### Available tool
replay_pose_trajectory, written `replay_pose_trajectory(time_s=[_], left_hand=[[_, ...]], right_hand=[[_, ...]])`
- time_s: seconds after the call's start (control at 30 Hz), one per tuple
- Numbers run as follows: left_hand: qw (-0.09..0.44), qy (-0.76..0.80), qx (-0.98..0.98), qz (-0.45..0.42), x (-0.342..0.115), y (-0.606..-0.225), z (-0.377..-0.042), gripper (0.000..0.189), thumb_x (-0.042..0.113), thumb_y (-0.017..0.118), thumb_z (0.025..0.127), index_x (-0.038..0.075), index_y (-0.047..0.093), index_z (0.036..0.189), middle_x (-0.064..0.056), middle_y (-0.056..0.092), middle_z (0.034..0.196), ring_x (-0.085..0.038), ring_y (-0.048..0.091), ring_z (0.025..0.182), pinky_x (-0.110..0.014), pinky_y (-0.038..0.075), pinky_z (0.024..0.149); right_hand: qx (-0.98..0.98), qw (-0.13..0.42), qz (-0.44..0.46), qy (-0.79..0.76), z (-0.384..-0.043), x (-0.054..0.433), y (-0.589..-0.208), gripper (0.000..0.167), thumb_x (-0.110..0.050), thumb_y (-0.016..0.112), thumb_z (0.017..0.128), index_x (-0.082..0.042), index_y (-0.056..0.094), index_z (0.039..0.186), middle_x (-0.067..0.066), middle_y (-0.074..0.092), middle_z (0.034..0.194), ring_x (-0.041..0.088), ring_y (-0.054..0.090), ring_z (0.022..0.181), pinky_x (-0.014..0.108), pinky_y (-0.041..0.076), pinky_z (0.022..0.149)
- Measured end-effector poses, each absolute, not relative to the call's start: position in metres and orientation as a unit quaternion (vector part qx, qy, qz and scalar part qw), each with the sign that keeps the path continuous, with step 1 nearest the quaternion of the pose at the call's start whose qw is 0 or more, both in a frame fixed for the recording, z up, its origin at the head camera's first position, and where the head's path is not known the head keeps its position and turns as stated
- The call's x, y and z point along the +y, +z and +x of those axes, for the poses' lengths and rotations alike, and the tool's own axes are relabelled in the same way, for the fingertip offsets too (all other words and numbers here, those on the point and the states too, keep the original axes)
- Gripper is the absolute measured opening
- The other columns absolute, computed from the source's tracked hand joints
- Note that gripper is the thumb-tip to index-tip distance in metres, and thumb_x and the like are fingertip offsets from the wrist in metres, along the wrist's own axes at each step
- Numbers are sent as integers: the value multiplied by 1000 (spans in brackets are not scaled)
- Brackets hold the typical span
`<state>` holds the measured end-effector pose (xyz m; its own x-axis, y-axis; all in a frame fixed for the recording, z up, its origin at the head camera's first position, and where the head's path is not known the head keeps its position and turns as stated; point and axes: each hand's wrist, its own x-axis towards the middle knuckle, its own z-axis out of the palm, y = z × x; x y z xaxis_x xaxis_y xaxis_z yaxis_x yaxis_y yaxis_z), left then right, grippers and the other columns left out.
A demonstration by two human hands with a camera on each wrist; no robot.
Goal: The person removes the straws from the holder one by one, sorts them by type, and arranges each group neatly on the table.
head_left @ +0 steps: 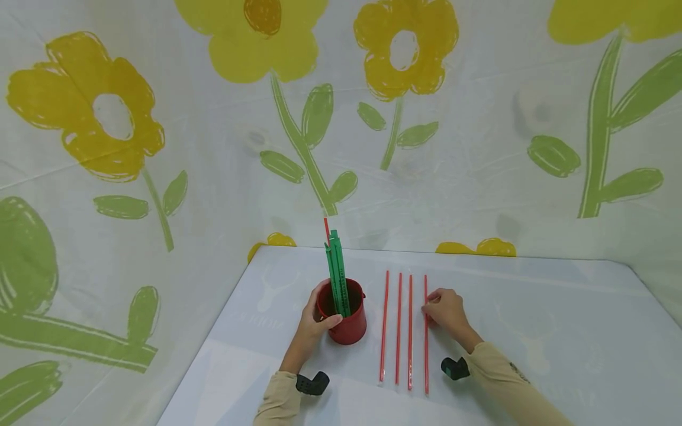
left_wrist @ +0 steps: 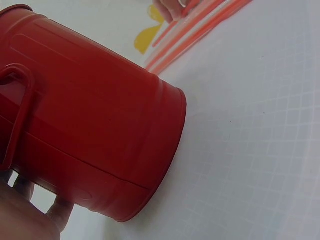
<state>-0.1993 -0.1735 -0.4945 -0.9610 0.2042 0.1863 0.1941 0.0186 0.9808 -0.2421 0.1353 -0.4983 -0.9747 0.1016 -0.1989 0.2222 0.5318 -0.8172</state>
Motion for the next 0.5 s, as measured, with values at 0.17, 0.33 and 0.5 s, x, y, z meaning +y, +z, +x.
replay_pose_trajectory(time_s=[0.17,0.33,0.5], left_hand=[[1,686,715,136,-174,-495,-200,70,15,64,85,24,30,145,-4,43,140,-26,36,128,-38,44,96],[1,685,716,135,-174,-496,-200,69,16,64,85,26,31,145,-2,43,140,-25,37,128,-38,44,96],[-1,686,715,138,-174,-497,-201,69,16,64,85,28,31,144,-1,43,139,-25,38,127,-39,44,95]], right_hand=[[882,65,98,-456,-242,136,-496,30,-11,65,83,6,56,106,16,61,86,18,57,60,27,51,55],[890,54,94,-444,-242,139,-493,29,-12,65,83,6,57,105,16,61,86,20,55,64,28,49,55],[890,52,84,-444,-241,141,-488,28,-12,67,83,5,58,103,13,60,82,19,53,64,27,47,54]])
